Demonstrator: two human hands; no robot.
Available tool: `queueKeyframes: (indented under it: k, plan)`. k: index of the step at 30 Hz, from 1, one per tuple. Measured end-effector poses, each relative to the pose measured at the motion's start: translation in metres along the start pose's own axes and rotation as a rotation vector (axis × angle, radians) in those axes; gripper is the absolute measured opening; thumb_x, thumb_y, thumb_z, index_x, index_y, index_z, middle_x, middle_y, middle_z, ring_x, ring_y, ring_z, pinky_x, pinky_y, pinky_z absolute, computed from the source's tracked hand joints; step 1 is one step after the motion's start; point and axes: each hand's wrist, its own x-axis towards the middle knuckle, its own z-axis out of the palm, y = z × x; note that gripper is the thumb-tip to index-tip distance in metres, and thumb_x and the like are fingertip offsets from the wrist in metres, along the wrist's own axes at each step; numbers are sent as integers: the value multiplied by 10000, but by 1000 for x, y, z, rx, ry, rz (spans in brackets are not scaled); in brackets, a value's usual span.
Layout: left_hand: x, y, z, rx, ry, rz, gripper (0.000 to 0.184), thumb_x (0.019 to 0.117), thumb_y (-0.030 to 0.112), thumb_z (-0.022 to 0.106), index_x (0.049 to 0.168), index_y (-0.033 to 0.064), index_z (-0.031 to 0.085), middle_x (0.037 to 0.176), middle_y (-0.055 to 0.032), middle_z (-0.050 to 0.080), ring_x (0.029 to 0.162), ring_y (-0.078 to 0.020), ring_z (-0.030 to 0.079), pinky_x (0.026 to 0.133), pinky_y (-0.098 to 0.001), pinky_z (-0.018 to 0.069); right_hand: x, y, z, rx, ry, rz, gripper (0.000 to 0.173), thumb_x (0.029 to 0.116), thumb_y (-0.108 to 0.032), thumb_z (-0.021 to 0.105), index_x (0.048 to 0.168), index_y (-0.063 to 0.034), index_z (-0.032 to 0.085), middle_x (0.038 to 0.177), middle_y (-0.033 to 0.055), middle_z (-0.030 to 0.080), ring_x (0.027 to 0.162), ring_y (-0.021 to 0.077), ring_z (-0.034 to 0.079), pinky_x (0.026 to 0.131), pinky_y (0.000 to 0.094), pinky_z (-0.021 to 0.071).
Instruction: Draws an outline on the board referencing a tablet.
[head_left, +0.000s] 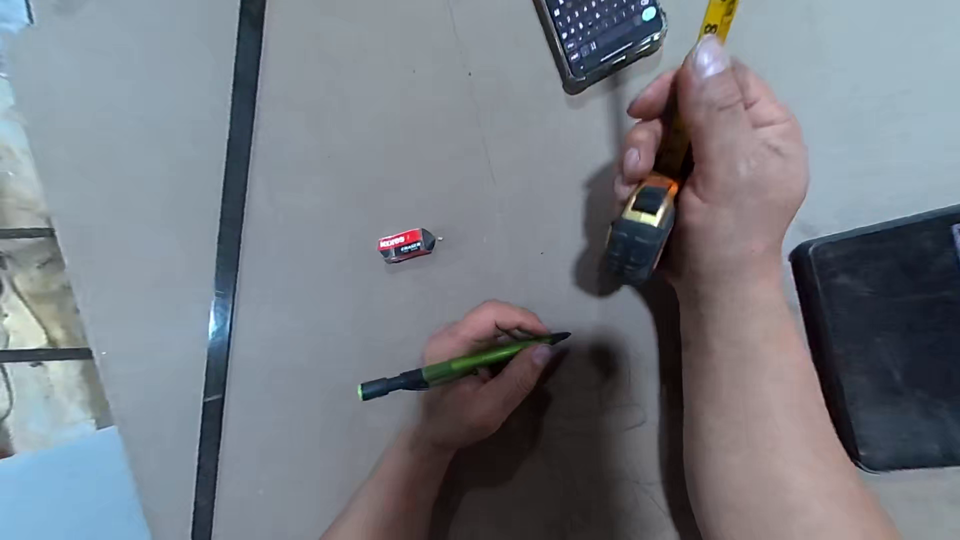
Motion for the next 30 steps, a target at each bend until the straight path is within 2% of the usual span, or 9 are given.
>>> queueKeyframes:
  k: [4, 7, 9, 13, 16, 19, 23, 27, 30]
  plan:
    - [17, 0, -3, 17, -152, 30, 138, 898, 70, 728, 1028, 46, 688, 909, -41, 717, 716, -110, 674, 587, -247, 587, 8, -3, -3, -84, 124, -157, 357, 1127, -104, 350, 941, 20, 628, 684, 49, 639, 611, 165, 664, 593, 335, 617]
    - [23, 3, 2, 100, -26, -25, 91, 923, 110, 730, 1003, 81, 701, 862, -4, 717, 630, -79, 639, 522, -216, 550, 12, -3, -8, -75, 269, -222, 349, 1117, -77, 345, 892, 4, 599, 662, 54, 636, 610, 170, 675, 612, 339, 623]
    - [24, 4, 6, 89, 61, -47, 92, 949, 124, 715, 1022, 70, 703, 843, -11, 705, 578, -73, 589, 477, -201, 496, 12, -2, -10, -58, 332, -240, 340, 1110, -63, 344, 864, -5, 571, 647, 64, 623, 594, 181, 666, 606, 352, 617]
    - [20, 1, 5, 34, 28, 9, 139, 971, 130, 671, 1089, 58, 679, 951, -40, 698, 708, -107, 646, 587, -230, 558, 13, -1, -8, -86, 343, -250, 327, 1109, -61, 366, 873, -9, 587, 659, 56, 636, 604, 173, 677, 611, 332, 622]
    - [22, 2, 9, 62, 102, -40, 119, 931, 109, 694, 1045, 74, 686, 922, -48, 719, 677, -130, 663, 561, -255, 573, 13, -2, -7, -76, 350, -241, 336, 1109, -58, 369, 856, -8, 584, 654, 57, 630, 602, 170, 674, 599, 323, 618]
    - [24, 4, 15, 101, 185, -53, 112, 944, 83, 698, 1052, 54, 691, 886, -55, 733, 664, -144, 683, 560, -269, 596, 12, -3, -7, -88, 346, -238, 334, 1105, -52, 376, 852, -4, 590, 656, 62, 633, 607, 175, 677, 602, 327, 620]
    - [24, 1, 14, 124, 192, -40, 132, 940, 69, 706, 1062, 18, 703, 886, -71, 745, 680, -157, 700, 569, -288, 612, 12, -2, -6, -103, 334, -229, 337, 1106, -60, 381, 848, -13, 592, 657, 58, 639, 605, 175, 681, 605, 335, 626]
    - [24, 0, 10, 130, 119, -36, 116, 912, 52, 715, 1024, 23, 709, 889, -67, 747, 660, -145, 692, 540, -276, 599, 12, -1, -7, -126, 339, -232, 351, 1075, -21, 416, 775, -18, 599, 636, 66, 637, 591, 176, 674, 583, 321, 611]
    - [23, 0, 3, 130, -20, 41, 105, 878, 46, 740, 979, 36, 713, 905, -43, 748, 670, -101, 684, 537, -229, 578, 13, 0, -5, -156, 336, -254, 358, 1075, -18, 421, 763, -19, 597, 639, 70, 643, 589, 173, 672, 573, 309, 599]
